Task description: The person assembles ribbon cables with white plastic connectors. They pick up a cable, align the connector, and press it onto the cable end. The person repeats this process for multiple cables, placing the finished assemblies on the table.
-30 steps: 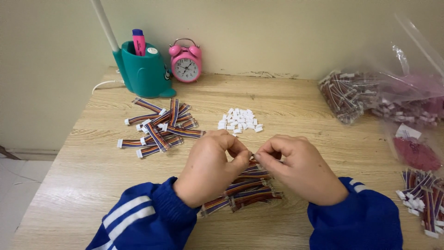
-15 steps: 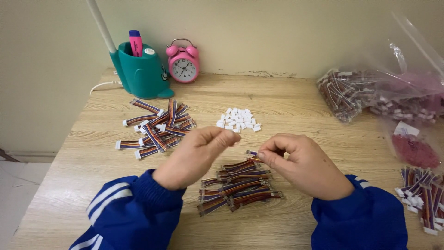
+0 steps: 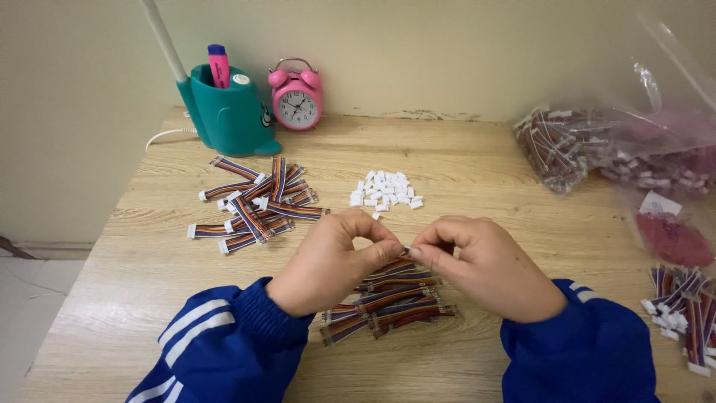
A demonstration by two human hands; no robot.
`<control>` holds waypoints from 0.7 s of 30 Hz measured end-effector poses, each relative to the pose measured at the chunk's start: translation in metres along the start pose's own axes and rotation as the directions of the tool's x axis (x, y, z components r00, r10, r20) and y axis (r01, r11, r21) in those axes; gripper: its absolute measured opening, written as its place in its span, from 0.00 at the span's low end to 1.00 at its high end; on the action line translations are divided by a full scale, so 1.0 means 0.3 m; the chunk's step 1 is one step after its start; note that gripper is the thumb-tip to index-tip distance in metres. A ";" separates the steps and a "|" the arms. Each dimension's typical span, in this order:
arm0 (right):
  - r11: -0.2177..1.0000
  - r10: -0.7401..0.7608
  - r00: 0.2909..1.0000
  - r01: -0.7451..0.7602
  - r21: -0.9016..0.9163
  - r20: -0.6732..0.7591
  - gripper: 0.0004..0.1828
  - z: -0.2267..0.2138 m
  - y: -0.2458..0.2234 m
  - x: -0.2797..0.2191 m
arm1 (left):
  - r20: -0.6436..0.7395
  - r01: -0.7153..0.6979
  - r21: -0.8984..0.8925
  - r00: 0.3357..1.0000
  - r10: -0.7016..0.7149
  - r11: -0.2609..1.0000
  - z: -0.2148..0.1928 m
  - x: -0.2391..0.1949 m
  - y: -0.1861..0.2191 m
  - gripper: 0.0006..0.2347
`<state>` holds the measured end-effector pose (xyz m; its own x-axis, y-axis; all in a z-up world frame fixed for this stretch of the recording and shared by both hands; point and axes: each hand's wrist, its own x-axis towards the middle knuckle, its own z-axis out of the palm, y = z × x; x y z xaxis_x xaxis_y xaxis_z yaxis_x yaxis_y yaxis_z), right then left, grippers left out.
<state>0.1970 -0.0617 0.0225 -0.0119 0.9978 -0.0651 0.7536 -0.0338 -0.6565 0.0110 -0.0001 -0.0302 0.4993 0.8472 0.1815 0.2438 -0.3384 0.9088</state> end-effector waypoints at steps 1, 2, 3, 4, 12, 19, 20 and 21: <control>1.000 0.004 1.000 -0.004 0.006 0.001 0.07 0.008 0.013 0.010 | 0.005 0.004 0.003 1.000 -0.004 1.000 0.003 0.001 -0.004 0.05; 0.996 -0.062 0.998 0.061 -0.062 -0.013 0.08 0.013 0.027 0.020 | -0.011 0.033 -0.003 0.999 -0.033 0.999 0.007 0.004 -0.007 0.05; 0.985 -0.126 0.992 0.122 -0.123 -0.026 0.09 0.022 0.042 0.028 | -0.022 0.064 -0.003 0.998 -0.064 0.998 0.009 0.007 -0.008 0.06; 0.987 -0.120 0.992 0.116 -0.109 -0.030 0.09 0.014 0.013 0.029 | -0.012 0.069 0.007 0.998 -0.069 0.998 -0.002 0.005 0.004 0.06; 0.975 -0.211 0.975 0.215 0.062 -0.071 0.09 -0.005 0.006 0.108 | -0.021 0.076 0.043 0.997 -0.075 0.996 -0.081 0.065 0.053 0.07; 0.990 -0.138 0.983 0.140 0.007 -0.118 0.09 -0.081 0.034 0.101 | -0.044 0.070 0.266 0.997 -0.061 0.961 -0.039 0.150 -0.161 0.11; 0.992 -0.124 0.981 0.128 0.015 -0.147 0.09 -0.079 0.038 0.100 | -0.063 0.093 0.469 0.995 -0.072 0.878 -0.013 0.154 -0.193 0.11; 0.993 -0.110 0.979 0.115 0.019 -0.174 0.09 -0.079 0.041 0.100 | -0.086 0.116 0.644 0.993 -0.079 0.756 0.015 0.159 -0.227 0.10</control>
<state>0.2217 -0.0307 0.0303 0.0195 0.9901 0.1393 0.7346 0.0803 -0.6737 0.0220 0.0616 -0.0851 0.4046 0.9036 0.1407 0.7782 -0.4210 0.4660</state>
